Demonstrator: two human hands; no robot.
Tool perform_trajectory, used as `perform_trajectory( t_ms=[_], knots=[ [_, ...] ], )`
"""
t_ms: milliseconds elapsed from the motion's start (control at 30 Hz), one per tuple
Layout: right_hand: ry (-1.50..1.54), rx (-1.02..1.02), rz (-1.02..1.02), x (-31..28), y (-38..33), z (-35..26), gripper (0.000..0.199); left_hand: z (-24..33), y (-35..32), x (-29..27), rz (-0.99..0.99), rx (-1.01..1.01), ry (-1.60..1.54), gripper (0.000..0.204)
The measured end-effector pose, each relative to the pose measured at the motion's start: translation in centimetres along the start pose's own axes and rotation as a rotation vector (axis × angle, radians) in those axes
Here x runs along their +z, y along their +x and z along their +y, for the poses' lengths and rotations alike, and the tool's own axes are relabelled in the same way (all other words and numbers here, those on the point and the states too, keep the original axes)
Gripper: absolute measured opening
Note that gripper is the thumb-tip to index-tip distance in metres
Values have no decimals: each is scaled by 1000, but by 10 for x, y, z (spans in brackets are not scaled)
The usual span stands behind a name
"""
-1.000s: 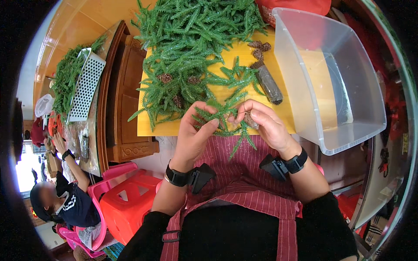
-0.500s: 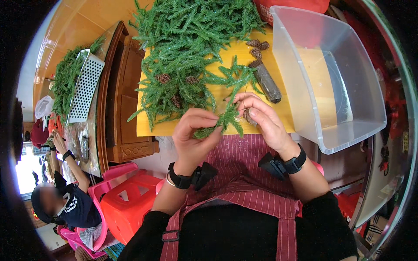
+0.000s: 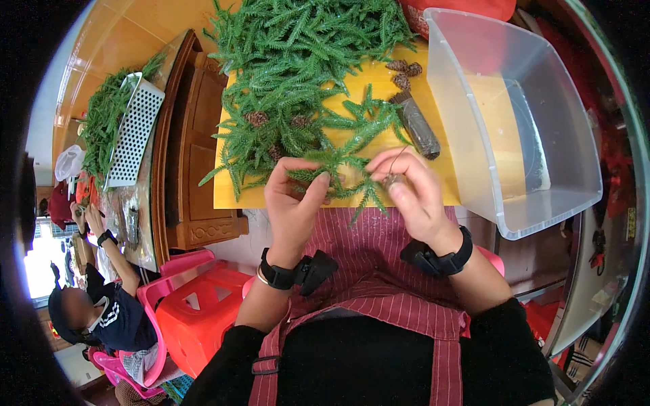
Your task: Sorting green leafy stems and placing them into a plastic container.
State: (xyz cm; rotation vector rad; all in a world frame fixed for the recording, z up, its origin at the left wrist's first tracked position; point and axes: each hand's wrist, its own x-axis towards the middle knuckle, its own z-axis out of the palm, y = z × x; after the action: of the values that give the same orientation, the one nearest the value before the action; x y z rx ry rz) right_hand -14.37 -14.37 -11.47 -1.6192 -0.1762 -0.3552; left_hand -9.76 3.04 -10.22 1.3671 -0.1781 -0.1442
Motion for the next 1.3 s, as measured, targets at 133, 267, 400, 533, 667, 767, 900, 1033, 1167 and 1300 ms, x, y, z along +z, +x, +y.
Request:
perform_trajectory(
  t_ms=[133, 267, 400, 533, 667, 767, 900, 1033, 1167, 1300],
  knots=[
    [-258, -371, -124, 3, 3, -1, 17, 5, 1, -1, -43, -119, 12, 15],
    [-513, -527, -211, 6, -1, -5, 27, -3, 4, -4, -77, -63, 50, 15],
    [-571, -496, -219, 11, -4, -3, 30, -1, 5, -2, -76, -42, 131, 16],
    [-636, -455, -148, 14, -5, -4, 31, -5, 5, -5, -73, -58, 129, 17],
    [-665, -402, -113, 11, -4, -1, 31, -5, 4, -2, -97, -97, 35, 16],
    [-641, -373, -79, 12, -3, -1, 30, -5, 3, -2, -135, -104, 77, 16],
    [-631, -402, -13, 16, -1, 0, 26, -9, 2, -1, -128, -61, 31, 15],
    [-643, -387, 45, 18, -2, 1, 27, -7, 0, 1, -119, -74, 22, 14],
    [-656, -385, 67, 17, -3, 3, 30, -8, -5, 6, -116, -85, 7, 15],
    [-616, -386, 54, 12, -3, 4, 34, -12, -6, 9, -126, -59, -13, 14]
  ],
)
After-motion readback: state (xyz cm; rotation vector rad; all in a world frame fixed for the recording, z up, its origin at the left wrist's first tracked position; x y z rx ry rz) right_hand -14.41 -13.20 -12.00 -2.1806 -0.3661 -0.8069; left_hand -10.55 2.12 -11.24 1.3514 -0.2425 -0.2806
